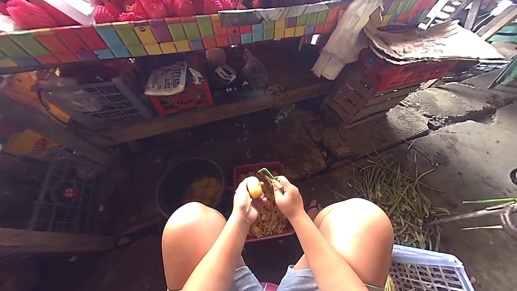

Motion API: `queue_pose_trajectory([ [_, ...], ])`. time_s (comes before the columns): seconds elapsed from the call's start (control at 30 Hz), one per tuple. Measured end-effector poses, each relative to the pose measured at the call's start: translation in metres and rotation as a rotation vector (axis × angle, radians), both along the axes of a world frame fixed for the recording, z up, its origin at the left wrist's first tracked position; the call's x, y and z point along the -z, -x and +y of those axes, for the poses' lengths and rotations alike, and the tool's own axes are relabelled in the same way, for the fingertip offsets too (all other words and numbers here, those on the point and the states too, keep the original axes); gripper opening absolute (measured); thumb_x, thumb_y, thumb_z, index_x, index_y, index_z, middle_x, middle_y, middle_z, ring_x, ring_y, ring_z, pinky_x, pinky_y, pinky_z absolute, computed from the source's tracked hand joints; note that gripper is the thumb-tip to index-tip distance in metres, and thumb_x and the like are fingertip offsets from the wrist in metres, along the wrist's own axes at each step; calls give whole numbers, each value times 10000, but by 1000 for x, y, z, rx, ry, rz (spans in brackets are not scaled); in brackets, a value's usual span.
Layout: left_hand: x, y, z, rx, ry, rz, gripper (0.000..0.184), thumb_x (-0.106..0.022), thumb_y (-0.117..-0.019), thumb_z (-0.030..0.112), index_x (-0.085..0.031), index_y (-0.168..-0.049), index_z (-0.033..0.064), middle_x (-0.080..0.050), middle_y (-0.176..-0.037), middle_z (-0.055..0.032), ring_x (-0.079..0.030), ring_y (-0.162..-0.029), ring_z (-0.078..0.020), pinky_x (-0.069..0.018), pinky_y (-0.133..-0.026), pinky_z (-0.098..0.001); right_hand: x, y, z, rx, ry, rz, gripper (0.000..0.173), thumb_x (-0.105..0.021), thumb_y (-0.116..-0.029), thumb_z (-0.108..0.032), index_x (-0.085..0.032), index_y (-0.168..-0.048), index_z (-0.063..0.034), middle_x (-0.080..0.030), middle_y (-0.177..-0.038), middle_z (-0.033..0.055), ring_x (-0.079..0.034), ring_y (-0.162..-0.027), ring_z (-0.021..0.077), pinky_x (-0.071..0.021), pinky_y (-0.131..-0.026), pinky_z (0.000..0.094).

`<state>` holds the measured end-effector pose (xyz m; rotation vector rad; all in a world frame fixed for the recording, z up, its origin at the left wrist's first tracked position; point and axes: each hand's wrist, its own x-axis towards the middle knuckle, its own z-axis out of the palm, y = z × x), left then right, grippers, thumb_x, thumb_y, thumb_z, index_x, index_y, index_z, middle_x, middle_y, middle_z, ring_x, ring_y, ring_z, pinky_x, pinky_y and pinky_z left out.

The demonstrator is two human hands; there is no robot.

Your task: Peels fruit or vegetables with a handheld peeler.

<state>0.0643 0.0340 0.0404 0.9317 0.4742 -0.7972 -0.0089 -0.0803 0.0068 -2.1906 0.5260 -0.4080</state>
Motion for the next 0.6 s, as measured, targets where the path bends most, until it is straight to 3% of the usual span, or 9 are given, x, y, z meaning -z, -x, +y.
queue_pose_trajectory([
  [0.1, 1, -8, 0, -60, 91, 92, 498, -213, -1108, 483, -493, -987, 89, -556, -691, -65, -511, -448, -131, -467, -410, -251, 1, 6, 10, -66, 38, -144, 253, -516, -993, -131, -698, -1081, 22, -696, -833, 147, -683, -764, 264, -554, -702, 473],
  [0.17, 1, -8, 0, -32, 79, 92, 566, -188, -1099, 522, -499, -883, 101, -497, -582, -31, -461, -410, -113, -411, -382, -232, 1, 11, 19, -139, 53, -179, 230, -543, -985, -121, -708, -1077, 11, -724, -867, 143, -717, -801, 279, -578, -718, 498],
  [0.27, 1, -6, 1, -21, 46, 100, 548, -232, -1108, 460, -533, -867, 71, -555, -591, -52, -438, -379, -86, -353, -346, -200, 5, 13, 27, -188, 176, -255, 194, -576, -948, -93, -730, -1022, 0, -736, -862, 143, -737, -777, 290, -591, -663, 488],
  [0.43, 0, -10, 5, 31, 32, 99, 482, -268, -1095, 395, -471, -755, 122, -465, -501, -10, -420, -346, -80, -342, -328, -192, 4, 16, 14, -186, 243, -258, 207, -588, -889, -34, -734, -1028, 12, -734, -859, 152, -724, -743, 298, -582, -645, 486],
  [0.53, -1, -9, 4, 47, -39, 59, 488, -280, -1099, 376, -478, -734, 120, -461, -491, -10, -412, -344, -81, -332, -327, -198, 4, 15, 14, -175, 223, -228, 185, -579, -944, -84, -723, -1013, 11, -721, -832, 152, -720, -745, 303, -579, -651, 486],
  [0.6, 0, -1, 1, 102, -113, -5, 461, -267, -1116, 361, -508, -822, 102, -531, -553, -29, -441, -375, -80, -338, -342, -194, 0, 9, 10, -136, 134, -90, 251, -534, -1006, -137, -716, -1081, 19, -723, -884, 182, -723, -831, 338, -570, -735, 531],
])
